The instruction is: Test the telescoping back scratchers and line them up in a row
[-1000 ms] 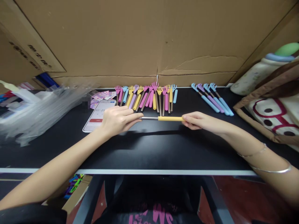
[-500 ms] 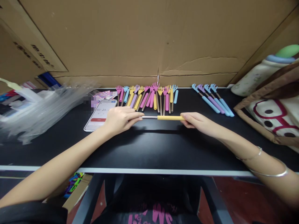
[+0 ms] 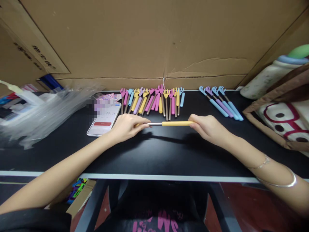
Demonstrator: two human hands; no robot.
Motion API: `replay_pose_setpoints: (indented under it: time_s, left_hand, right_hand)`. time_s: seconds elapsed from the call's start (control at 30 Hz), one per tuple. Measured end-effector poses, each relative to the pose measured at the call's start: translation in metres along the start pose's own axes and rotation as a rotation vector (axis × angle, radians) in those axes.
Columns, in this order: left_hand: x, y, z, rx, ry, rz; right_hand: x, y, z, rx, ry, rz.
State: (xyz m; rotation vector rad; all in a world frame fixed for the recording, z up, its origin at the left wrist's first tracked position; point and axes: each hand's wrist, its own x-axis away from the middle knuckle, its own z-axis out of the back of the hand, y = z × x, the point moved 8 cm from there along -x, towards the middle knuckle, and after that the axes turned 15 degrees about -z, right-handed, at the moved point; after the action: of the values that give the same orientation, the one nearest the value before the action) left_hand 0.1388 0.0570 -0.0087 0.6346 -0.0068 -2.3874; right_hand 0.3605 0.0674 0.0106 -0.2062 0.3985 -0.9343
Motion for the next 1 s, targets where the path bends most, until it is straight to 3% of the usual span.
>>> replay_pose_setpoints:
  time_s: [0.2,0.4,0.8,1.0]
  left_hand:
    - [0.000,-0.002,-0.011,0.121,-0.123,0.087]
    - [0.000,-0.002,-0.007,0.105,-0.057,0.073]
    - [-0.002,0.029,0.027,-0.224,0.298,-0.183]
    - [-0.001,0.040,0.034,-0.373,0.334,-0.275]
  right_hand:
    - [0.008,-0.012,0.004,0.260,0.138,0.149]
    - [0.013,-0.017,0.009,0.349,0.264,0.161]
    - [0.008,-0.011,0.016,0.050,0.212,0.012]
    - [0.005,-0.009,0.012,-0.127,0.122,-0.068]
